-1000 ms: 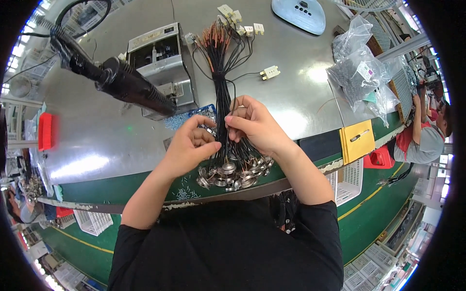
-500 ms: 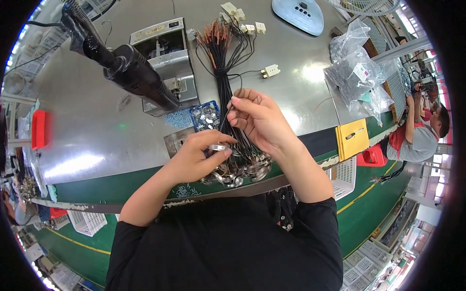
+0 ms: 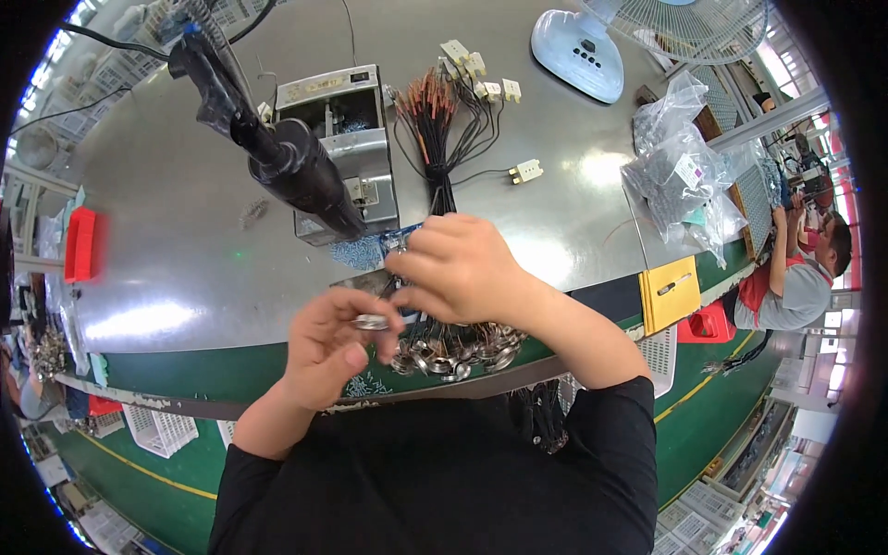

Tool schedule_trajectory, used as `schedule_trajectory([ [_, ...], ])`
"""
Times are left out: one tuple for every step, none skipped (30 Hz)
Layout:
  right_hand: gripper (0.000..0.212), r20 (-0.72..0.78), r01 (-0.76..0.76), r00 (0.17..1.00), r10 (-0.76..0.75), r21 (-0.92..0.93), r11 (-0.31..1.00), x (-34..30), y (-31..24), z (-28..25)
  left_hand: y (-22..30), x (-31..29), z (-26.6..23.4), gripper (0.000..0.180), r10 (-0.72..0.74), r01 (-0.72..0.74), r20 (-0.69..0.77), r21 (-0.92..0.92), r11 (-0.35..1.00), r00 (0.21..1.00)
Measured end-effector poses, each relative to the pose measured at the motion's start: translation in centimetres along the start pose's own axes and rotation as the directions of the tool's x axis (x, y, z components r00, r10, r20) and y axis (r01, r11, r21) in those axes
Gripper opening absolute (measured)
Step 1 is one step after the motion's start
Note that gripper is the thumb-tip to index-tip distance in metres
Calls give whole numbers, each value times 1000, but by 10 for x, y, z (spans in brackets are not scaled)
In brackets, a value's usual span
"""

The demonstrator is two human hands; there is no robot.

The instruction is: Assemble electrical components by mounting circular units onto a base and securing them with a power screwdriver.

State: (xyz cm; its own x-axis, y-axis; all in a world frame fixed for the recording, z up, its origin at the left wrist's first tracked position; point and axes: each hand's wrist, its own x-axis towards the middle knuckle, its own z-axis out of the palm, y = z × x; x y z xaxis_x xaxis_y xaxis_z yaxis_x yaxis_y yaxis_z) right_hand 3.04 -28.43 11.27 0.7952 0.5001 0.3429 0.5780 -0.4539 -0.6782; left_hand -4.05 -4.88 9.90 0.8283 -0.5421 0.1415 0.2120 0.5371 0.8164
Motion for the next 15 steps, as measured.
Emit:
schedule_trajectory([
  [21, 82, 231, 972, -221, -153, 961, 9, -2, -5, 0, -6, -10, 46, -50, 48, -50, -26, 998, 998],
  [27, 195, 452, 890, -411, -280, 847, 18, -2, -8, -2, -10, -19, 42, -101, 96, -98, -54, 994, 990],
  [28, 139, 491, 871, -472, -189, 850, 28, 2, -2, -6, -14, -27, 42, -100, 95, -93, -51, 994, 991],
  [28, 136, 494, 869, -475, -189, 849, 31, 4, 7, -10, -20, -34, 39, -105, 67, -119, -291, 954, 987],
  [26, 173, 433, 892, -417, -69, 899, 31, 8, 16, -13, -24, -36, 36, -118, 29, -141, -513, 858, 983],
  [24, 219, 359, 906, -362, 52, 932, 35, 8, 23, -14, -28, -36, 36, -117, 27, -145, -510, 860, 983],
  [21, 329, 303, 893, -307, 63, 951, 38, 7, 24, -16, -31, -36, 38, -150, -26, -206, -665, 747, 967],
  [21, 327, 305, 893, -310, 67, 950, 38, 5, 27, -17, -34, -34, 40, -194, -91, -258, -790, 606, 946],
  [19, 305, 243, 907, -289, 180, 953, 38, 4, 30, -17, -36, -32, 36, -210, -121, -279, -823, 556, 937],
  [18, 287, 179, 921, -265, 293, 939, 40, 2, 32, -17, -36, -35, 36, -208, -126, -285, -821, 557, 936],
  [19, 346, 144, 902, -259, 326, 934, 42, 1, 28, -16, -37, -41, 35, -161, -86, -229, -787, 611, 960],
  [19, 349, 143, 900, -262, 330, 933, 42, 4, 27, -16, -40, -45, 34, -118, -50, -170, -747, 662, 978],
  [20, 366, 122, 893, -263, 366, 923, 43, 7, 26, -17, -41, -49, 34, -118, -55, -176, -748, 662, 977],
  [20, 382, 100, 886, -264, 400, 911, 43, 9, 27, -18, -40, -54, 34, -118, -36, -170, -702, 711, 978],
  [20, 383, 99, 885, -265, 402, 910, 42, 12, 28, -18, -39, -58, 35, -119, -15, -161, -652, 758, 980],
])
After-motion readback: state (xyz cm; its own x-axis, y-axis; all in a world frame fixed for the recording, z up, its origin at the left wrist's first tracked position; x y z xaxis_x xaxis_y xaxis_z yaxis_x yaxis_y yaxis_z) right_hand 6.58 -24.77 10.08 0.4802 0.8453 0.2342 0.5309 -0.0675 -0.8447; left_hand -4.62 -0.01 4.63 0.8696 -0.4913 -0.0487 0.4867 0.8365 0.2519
